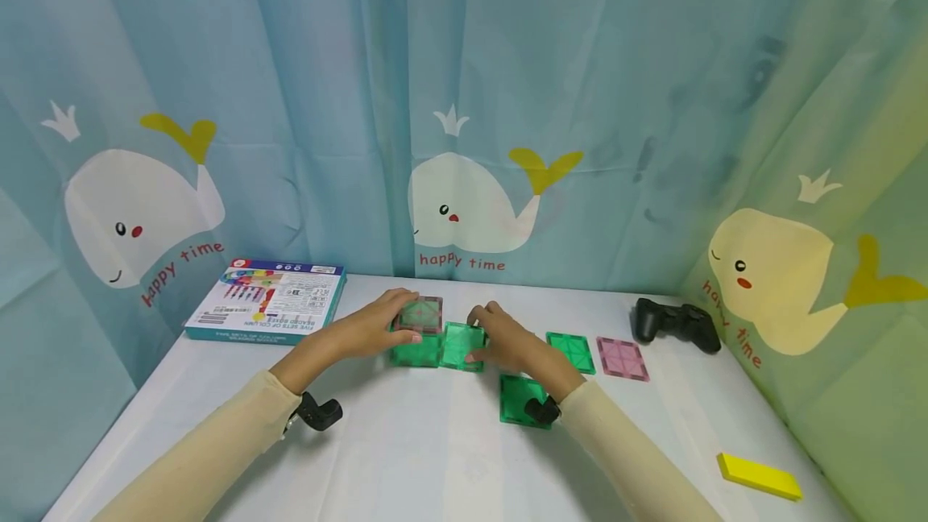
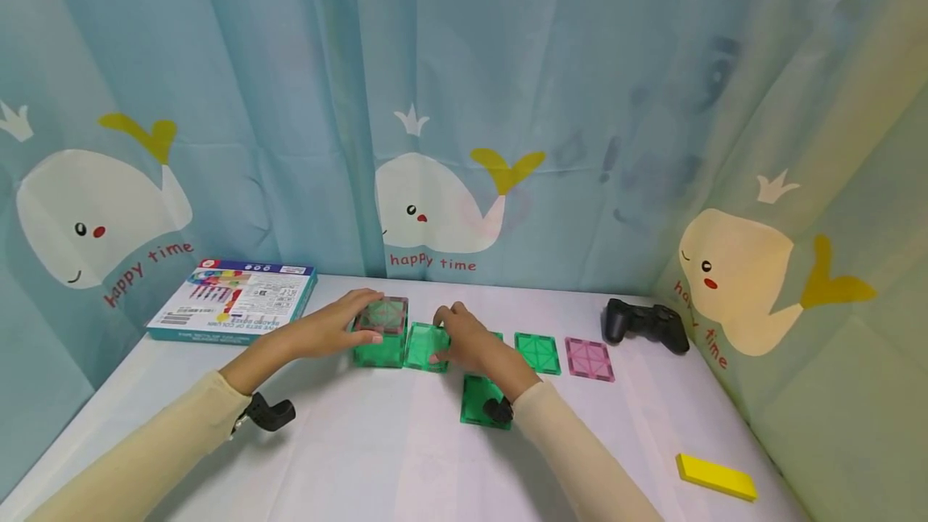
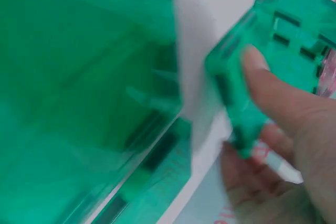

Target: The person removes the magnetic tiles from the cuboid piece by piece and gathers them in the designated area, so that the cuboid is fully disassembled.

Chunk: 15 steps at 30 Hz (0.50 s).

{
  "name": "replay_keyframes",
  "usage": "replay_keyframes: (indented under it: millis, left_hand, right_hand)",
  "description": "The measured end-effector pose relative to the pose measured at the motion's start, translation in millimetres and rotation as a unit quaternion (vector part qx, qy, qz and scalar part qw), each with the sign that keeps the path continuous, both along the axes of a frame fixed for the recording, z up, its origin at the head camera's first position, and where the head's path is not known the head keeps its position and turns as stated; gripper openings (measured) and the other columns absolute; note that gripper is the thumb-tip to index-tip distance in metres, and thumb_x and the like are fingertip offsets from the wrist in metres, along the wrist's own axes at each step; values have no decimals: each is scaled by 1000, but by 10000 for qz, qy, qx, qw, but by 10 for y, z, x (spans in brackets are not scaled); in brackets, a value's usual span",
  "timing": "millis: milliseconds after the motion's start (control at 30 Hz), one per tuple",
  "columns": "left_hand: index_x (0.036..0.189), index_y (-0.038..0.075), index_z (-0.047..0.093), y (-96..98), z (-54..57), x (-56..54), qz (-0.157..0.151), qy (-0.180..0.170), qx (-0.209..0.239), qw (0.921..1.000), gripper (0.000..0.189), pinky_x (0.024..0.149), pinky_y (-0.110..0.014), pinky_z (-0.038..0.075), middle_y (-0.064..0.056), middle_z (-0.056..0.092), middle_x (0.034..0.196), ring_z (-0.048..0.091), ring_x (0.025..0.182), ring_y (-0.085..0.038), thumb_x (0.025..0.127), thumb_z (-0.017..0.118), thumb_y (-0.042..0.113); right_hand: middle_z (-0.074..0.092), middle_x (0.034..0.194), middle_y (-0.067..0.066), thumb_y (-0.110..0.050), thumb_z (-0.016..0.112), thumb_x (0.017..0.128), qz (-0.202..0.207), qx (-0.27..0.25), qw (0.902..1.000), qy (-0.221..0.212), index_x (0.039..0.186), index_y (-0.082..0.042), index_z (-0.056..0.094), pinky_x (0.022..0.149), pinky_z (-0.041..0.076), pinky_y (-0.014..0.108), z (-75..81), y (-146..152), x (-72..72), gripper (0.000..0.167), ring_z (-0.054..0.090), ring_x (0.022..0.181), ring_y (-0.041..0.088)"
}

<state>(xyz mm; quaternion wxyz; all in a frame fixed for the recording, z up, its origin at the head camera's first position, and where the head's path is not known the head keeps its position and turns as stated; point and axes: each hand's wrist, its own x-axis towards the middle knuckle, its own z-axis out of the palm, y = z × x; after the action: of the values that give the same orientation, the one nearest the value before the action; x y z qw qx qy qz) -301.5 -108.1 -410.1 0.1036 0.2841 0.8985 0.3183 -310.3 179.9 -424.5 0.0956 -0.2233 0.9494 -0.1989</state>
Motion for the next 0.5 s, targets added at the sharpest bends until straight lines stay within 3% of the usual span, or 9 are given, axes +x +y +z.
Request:
replay_keyframes:
  millis: [167, 400, 500]
  left_hand:
    - [166, 0, 25, 3, -8, -6, -36, -19, 34, 10000, 83, 126, -60, 28, -25, 22, 171, 24, 159, -42, 106, 65, 40]
    - [166, 1, 25, 3, 5, 6, -21, 1, 8, 10000, 83, 126, -59, 29, -23, 22, 171, 24, 159, -41, 106, 66, 41]
    - [166, 1, 25, -1, 7, 2, -15, 31, -18, 10000, 83, 126, -59, 29, -23, 23, 171, 25, 159, -41, 106, 65, 41]
  right_hand:
    - [57, 126, 9, -16, 76, 99, 272, -571, 9976, 288, 131, -10, 59, 94, 55, 42, -26, 98, 31, 37, 62, 114, 25]
    - [62, 121, 12, -10, 68, 104, 885, -1043, 9883, 675, 141, -11, 63, 84, 56, 35, -53, 244, 95, 37, 60, 95, 18]
    - [65, 118, 11, -9, 68, 104, 955, -1289, 9839, 792, 141, -12, 64, 82, 56, 34, -73, 288, 100, 37, 61, 94, 17]
